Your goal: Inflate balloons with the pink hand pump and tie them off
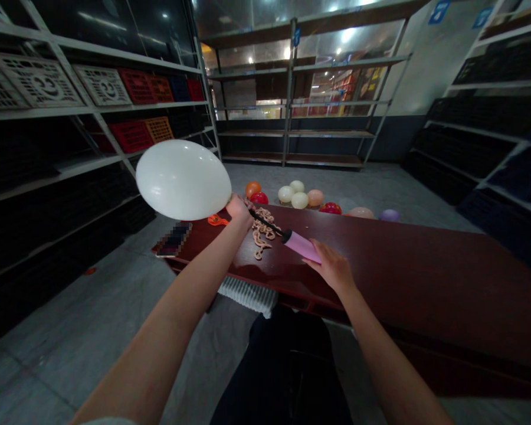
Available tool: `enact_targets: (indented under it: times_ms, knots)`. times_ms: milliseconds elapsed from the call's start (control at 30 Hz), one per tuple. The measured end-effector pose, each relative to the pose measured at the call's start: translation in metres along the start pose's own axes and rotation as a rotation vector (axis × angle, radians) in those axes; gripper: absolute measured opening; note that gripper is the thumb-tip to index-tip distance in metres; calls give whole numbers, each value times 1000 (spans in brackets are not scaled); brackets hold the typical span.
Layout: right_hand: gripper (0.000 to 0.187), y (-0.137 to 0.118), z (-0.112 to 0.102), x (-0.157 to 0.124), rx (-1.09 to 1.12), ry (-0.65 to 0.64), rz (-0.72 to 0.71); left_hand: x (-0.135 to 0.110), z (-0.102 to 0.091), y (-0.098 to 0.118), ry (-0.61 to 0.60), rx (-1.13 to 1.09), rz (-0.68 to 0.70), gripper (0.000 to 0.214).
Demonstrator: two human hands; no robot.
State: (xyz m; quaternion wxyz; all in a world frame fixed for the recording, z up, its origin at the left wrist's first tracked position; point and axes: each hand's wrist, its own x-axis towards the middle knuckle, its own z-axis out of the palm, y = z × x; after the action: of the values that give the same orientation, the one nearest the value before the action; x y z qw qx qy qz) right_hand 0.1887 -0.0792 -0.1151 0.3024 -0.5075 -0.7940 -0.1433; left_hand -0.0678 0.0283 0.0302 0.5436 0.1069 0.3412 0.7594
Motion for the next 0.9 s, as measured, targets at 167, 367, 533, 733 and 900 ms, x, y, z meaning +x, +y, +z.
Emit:
enact_targets:
  times_ms: [167,367,533,733,900]
  knots:
    - [47,-1,-1,0,-30,26,-38,6,-7,24,66,0,42,35]
    - [45,1,-3,-2,-106,72,0,2,-4,-1,13,-28,40,37]
    - [45,1,0,-2,-114,77,7,-7,1,-54,-66,-52,4,41]
    - [43,-2,1,-4,-178,38,103,-20,-9,-116,-125,-73,-29,43]
    - [45,-8,-6,7,-225,-3,78,-23,-11,-123,-34,-16,-38,36]
